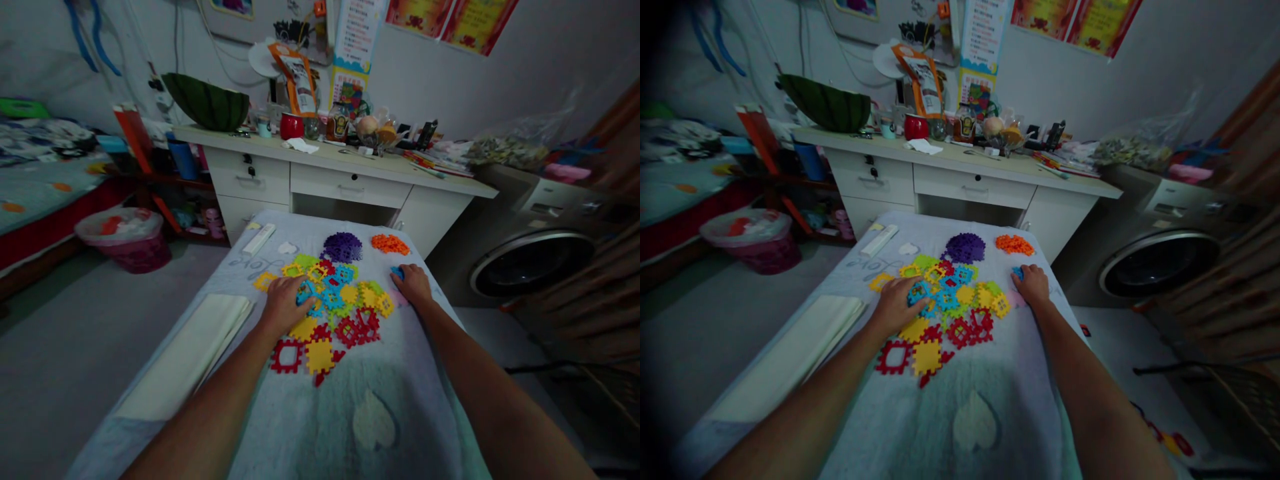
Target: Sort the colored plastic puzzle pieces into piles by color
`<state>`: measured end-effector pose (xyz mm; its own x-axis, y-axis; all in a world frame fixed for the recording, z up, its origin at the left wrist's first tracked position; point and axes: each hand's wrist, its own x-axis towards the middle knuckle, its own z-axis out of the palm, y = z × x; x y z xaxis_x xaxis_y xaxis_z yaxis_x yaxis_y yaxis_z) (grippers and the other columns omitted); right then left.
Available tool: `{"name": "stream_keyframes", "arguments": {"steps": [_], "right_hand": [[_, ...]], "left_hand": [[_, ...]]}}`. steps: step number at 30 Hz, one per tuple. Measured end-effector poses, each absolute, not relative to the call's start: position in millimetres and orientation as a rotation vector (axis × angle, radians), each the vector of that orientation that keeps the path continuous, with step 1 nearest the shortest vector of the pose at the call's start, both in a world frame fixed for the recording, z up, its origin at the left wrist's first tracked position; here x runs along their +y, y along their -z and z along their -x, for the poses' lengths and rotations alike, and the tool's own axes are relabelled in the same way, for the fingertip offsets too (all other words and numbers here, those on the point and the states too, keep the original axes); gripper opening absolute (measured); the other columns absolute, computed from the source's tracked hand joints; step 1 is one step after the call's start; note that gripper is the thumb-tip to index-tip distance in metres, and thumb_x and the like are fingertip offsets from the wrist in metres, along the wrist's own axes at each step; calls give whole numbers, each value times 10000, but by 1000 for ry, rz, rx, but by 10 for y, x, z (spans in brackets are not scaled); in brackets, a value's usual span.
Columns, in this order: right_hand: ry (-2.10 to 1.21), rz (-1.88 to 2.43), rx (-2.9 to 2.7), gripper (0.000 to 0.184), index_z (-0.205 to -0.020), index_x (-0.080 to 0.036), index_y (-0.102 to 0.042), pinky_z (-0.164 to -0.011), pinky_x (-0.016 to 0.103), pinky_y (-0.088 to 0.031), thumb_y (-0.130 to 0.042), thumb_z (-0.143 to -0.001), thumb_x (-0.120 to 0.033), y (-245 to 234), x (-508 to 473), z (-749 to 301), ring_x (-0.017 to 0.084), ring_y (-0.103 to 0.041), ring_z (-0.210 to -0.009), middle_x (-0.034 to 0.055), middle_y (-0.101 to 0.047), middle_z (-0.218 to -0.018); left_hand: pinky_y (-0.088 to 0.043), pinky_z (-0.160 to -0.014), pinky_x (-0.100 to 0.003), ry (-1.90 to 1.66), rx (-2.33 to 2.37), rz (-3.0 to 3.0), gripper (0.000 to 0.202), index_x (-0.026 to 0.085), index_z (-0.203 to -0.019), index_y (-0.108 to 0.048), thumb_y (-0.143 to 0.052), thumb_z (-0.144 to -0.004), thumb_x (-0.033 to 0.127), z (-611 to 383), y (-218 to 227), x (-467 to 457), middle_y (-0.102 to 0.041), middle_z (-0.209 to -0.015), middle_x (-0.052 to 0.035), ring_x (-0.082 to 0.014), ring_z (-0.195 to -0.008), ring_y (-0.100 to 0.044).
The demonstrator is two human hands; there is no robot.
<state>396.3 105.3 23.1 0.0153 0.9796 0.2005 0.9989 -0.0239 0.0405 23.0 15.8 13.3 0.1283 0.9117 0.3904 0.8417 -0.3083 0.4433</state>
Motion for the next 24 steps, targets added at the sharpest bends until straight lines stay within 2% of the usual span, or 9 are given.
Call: {"name": "stream_keyframes", "arguments": {"steps": [5,9,14,17,19,24], "right_hand": [[283,2028,-2033,549,-1288,-97,-570,-977,382,-416,-546,-862,-442,-194,1089,-4010,290,-561,-1066,174,-597,-1128],[194,1890,-1931,506,-1217,-116,-607,-980,392,-431,-584,-821,-430,-313,1002,-3883,289,-556,-1055,162,-586,-1116],[-30,1480,-2048,420,-1114,-186,-642,-906,392,-473,-636,-808,-474,-651,713,-3411,262,-584,-980,114,-613,-1049],[-240,1222,-2194,404,-1103,-207,-647,-870,380,-488,-635,-835,-510,-772,485,-3029,239,-601,-941,95,-630,-1023],[-319,1089,-2237,406,-1118,-208,-643,-887,391,-485,-624,-855,-516,-785,345,-2786,241,-600,-974,104,-631,-1056],[-378,1008,-2323,331,-1126,-211,-644,-944,419,-462,-572,-913,-455,-708,86,-2417,248,-572,-1048,115,-623,-1117]], "left_hand": [[-403,-992,-468,-1005,1841,-2247,487,216,-1287,-555,-599,-826,367,-195,-138,167,-685,-1130,-92,-297,-1072,-593],[-406,-990,-448,-1095,1895,-2152,476,208,-1323,-514,-524,-854,287,-203,-153,181,-663,-1164,-105,-282,-1082,-592],[-298,-1064,-520,-1199,2045,-2071,431,221,-1288,-539,-489,-860,247,-223,-211,148,-588,-1297,-112,-308,-1222,-505],[-290,-1061,-522,-1245,2135,-2004,412,220,-1270,-561,-503,-864,266,-206,-228,130,-559,-1325,-119,-318,-1239,-485],[-308,-1051,-501,-1252,2113,-2011,374,221,-1226,-593,-511,-866,281,-184,-217,133,-584,-1284,-110,-307,-1220,-496],[-353,-1012,-474,-1042,1919,-2150,195,243,-965,-681,-529,-865,315,-156,-165,153,-676,-1106,-59,-262,-1109,-556]]}}
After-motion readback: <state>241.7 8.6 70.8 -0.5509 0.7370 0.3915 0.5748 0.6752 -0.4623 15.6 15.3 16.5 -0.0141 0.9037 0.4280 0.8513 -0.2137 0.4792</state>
